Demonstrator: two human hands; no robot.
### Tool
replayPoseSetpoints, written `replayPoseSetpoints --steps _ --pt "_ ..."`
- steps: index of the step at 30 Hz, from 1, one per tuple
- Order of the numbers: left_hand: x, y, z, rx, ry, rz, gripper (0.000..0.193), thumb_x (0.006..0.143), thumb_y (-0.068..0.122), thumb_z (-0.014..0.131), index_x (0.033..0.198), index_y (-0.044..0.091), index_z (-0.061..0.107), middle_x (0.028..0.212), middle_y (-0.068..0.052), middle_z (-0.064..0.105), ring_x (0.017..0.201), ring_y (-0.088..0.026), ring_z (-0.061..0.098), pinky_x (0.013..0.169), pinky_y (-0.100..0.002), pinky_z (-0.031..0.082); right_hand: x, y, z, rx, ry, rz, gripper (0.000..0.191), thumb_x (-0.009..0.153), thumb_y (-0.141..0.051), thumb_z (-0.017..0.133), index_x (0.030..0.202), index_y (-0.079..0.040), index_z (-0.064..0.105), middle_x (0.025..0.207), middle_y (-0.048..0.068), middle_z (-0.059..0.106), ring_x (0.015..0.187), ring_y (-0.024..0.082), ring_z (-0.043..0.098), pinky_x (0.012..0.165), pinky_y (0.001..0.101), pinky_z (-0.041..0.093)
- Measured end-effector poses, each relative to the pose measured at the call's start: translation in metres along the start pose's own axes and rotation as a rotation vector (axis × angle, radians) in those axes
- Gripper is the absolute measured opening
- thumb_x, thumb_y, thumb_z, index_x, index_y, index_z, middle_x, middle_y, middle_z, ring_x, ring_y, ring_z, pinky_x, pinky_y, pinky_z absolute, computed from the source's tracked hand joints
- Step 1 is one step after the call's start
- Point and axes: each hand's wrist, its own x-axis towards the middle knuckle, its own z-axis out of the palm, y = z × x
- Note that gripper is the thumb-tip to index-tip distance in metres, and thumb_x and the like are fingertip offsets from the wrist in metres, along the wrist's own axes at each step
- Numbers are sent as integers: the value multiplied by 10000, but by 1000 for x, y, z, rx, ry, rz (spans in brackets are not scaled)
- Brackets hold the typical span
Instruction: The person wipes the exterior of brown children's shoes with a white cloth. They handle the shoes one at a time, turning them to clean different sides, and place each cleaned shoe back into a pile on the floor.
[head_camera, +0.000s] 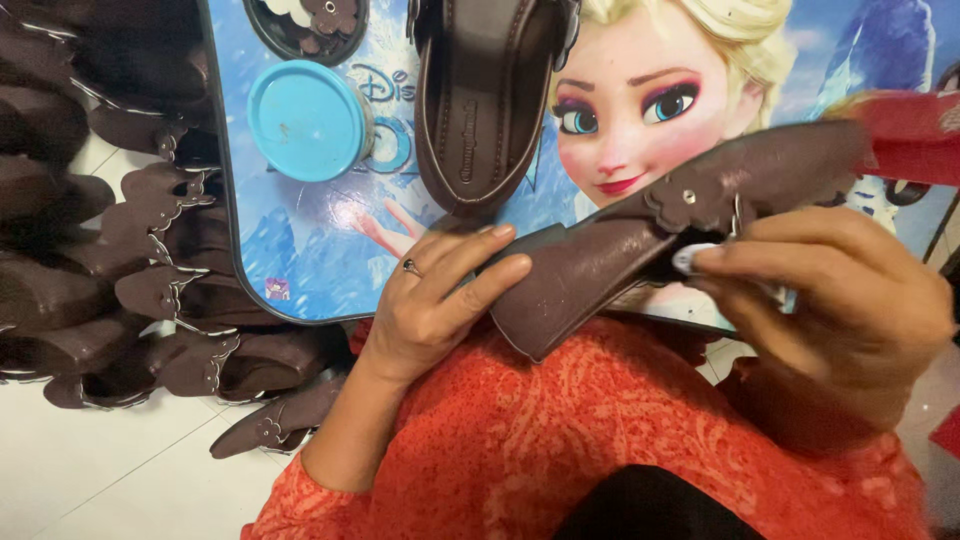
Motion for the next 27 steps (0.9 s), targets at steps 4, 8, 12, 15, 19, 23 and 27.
replayPoseSetpoints --steps 4,8,12,15,19,23,27 --pt "-3 -5 5 -29 62 49 456 849 12 739 1287 128 688 1361 -164 619 1140 -346 679 975 -415 585 -31 29 20 302 427 264 120 1043 87 729 1107 11 663 1066 78 657 773 84 596 721 186 492" --pt "-7 -5 5 -3 7 -77 471 866 -17 687 1315 124 689 1391 -143 639 1203 -350 688 1013 -397 577 -50 49 25 53 428 280 91 1084 67 745 1149 25 697 1091 78 626 832 124 583 759 222 484" --pt "-8 1 -2 -212 13 -207 467 907 41 609 1369 88 652 1430 -112 649 1235 -311 697 1050 -396 560 -58 50 34 -353 379 102 157 1052 73 841 1136 -8 735 1079 95 617 951 220 587 831 311 483" --pt "-3 5 1 -188 -6 -175 817 688 380 793 1388 26 563 1374 -155 620 1204 -336 653 1018 -437 525 -61 49 42 -387 396 114 177 1038 70 820 1163 -32 745 1063 88 592 976 212 590 861 319 494" --pt "4 9 12 -72 -13 -162 1042 626 494 995 1436 64 501 1341 -144 626 1199 -317 636 1019 -423 530 -71 47 40 -303 425 191 132 988 19 811 1100 1 744 1043 102 628 856 194 585 746 294 466" --pt "3 6 15 -75 -21 -151 944 618 375 1002 1379 78 529 1314 -124 647 1188 -308 655 1008 -413 541 -83 50 38 -106 644 262 84 1057 -33 735 1122 11 706 1064 72 625 851 149 595 755 248 482" --pt "-1 3 16 -54 -20 -155 932 582 316 996 1356 71 537 1297 -132 647 1174 -317 652 994 -419 540 -78 56 43 -245 654 238 34 1079 3 728 1109 11 717 1043 80 667 874 155 625 777 266 508"
